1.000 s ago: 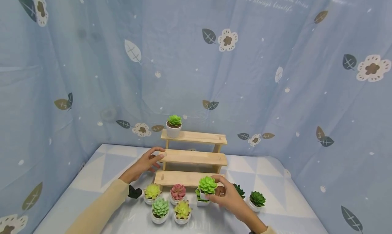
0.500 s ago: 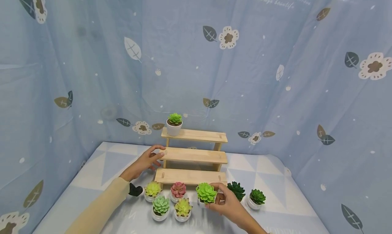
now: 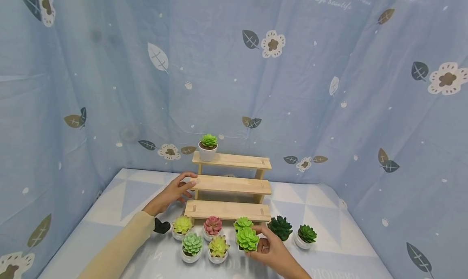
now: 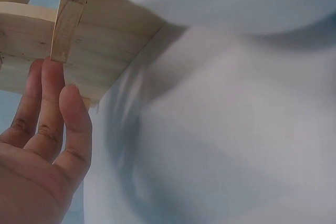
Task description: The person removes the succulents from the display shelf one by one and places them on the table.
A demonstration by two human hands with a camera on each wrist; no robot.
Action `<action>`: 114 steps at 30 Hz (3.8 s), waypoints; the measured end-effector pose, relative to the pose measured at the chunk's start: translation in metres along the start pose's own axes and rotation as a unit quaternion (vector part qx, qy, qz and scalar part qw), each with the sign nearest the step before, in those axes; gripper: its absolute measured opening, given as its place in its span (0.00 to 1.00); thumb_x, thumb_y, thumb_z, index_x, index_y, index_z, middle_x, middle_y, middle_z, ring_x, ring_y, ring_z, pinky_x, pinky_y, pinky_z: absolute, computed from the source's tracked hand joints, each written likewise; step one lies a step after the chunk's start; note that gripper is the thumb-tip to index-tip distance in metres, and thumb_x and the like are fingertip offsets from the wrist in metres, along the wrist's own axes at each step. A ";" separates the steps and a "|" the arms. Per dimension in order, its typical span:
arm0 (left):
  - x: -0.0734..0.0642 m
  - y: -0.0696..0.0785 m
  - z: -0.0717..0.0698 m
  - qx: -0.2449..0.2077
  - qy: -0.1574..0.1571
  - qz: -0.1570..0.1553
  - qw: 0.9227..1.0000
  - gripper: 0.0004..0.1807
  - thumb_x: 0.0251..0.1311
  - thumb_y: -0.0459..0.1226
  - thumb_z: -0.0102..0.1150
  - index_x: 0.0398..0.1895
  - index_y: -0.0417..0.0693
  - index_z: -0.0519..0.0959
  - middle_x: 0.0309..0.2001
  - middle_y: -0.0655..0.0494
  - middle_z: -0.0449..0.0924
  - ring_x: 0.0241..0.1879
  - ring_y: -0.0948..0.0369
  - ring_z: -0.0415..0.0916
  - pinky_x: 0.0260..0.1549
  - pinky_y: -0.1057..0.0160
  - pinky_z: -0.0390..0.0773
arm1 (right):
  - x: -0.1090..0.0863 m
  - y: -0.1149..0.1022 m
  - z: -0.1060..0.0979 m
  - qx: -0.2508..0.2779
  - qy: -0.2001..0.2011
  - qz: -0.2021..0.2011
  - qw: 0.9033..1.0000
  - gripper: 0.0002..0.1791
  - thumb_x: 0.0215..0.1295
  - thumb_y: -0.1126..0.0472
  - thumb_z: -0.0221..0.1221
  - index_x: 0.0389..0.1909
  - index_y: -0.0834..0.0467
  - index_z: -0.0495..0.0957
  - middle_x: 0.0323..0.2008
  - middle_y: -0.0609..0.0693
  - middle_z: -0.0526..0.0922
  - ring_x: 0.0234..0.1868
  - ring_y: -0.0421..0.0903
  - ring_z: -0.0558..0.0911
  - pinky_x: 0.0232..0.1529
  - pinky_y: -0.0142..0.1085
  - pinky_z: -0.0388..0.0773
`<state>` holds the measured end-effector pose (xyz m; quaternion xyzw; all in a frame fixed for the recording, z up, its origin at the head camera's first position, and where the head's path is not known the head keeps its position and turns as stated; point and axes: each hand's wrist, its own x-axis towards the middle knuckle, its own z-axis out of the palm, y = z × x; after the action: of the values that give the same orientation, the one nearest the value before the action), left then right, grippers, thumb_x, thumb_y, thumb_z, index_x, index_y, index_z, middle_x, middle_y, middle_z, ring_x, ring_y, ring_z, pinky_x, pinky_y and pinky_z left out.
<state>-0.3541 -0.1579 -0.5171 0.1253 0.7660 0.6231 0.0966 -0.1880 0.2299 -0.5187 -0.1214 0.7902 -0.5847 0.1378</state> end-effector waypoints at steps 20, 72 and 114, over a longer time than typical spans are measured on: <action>0.000 0.003 0.001 -0.003 0.002 -0.007 1.000 0.28 0.70 0.60 0.59 0.69 0.66 0.70 0.55 0.44 0.77 0.46 0.44 0.80 0.42 0.43 0.79 | -0.010 0.034 -0.002 -0.029 -0.014 -0.011 0.999 0.38 0.64 0.56 0.72 0.71 0.62 0.67 0.28 0.52 0.79 0.24 0.41 0.77 0.25 0.35 0.76; 0.002 0.000 -0.002 0.002 -0.012 0.004 1.000 0.28 0.72 0.59 0.57 0.71 0.67 0.68 0.55 0.42 0.78 0.46 0.46 0.81 0.42 0.45 0.80 | -0.014 -0.023 -0.045 -0.051 -0.073 -0.006 0.996 0.30 0.75 0.53 0.63 0.73 0.50 0.67 0.70 0.61 0.68 0.26 0.48 0.77 0.19 0.36 0.72; -0.001 0.002 0.000 0.019 -0.006 0.001 1.000 0.29 0.73 0.59 0.55 0.72 0.64 0.66 0.56 0.41 0.77 0.46 0.46 0.81 0.42 0.45 0.80 | 0.128 -0.100 -0.030 -0.166 0.027 -0.194 0.966 0.29 0.73 0.44 0.63 0.71 0.42 0.70 0.60 0.48 0.78 0.36 0.60 0.81 0.28 0.46 0.82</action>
<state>-0.3532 -0.1582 -0.5146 0.1314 0.7769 0.6079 0.0979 -0.3153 0.1823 -0.4239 -0.2782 0.8407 -0.4640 -0.0218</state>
